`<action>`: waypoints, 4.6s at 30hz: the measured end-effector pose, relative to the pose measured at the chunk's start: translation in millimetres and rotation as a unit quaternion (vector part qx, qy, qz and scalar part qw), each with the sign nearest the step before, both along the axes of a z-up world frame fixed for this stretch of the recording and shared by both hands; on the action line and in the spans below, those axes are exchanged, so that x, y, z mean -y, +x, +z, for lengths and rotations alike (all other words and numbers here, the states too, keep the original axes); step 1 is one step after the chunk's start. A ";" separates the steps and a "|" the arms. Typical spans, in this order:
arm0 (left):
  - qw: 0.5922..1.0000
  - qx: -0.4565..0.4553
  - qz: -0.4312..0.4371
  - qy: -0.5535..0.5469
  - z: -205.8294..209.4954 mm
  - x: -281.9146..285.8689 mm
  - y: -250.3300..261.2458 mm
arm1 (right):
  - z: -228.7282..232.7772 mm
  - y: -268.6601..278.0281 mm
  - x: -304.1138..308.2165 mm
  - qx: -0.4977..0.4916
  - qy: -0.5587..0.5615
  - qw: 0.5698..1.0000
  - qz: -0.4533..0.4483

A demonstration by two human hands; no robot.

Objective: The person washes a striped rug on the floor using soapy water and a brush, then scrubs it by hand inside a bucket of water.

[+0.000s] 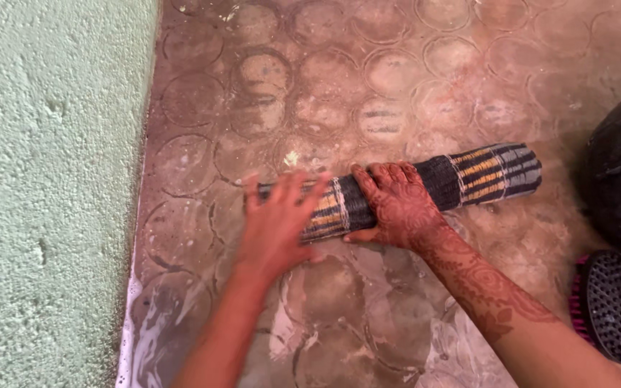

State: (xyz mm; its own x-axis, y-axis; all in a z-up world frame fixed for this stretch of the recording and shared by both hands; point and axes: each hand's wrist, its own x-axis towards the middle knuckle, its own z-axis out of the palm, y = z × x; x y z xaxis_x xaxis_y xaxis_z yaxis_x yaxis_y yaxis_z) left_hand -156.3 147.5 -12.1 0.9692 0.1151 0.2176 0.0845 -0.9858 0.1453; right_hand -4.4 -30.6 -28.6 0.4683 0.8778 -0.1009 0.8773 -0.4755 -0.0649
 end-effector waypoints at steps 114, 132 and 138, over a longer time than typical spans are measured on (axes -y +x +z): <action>0.937 -0.095 -0.247 0.230 305.6 354.6 345.1 | 284.3 205.9 370.4 -0.014 0.213 0.967 -0.137; 0.878 -0.252 -0.333 0.235 215.6 351.6 380.7 | 109.3 221.5 392.6 -0.099 -0.042 0.937 -0.332; 0.828 -0.396 -0.276 0.284 167.4 394.2 403.5 | 133.8 205.3 396.2 -0.144 -0.112 0.953 -0.241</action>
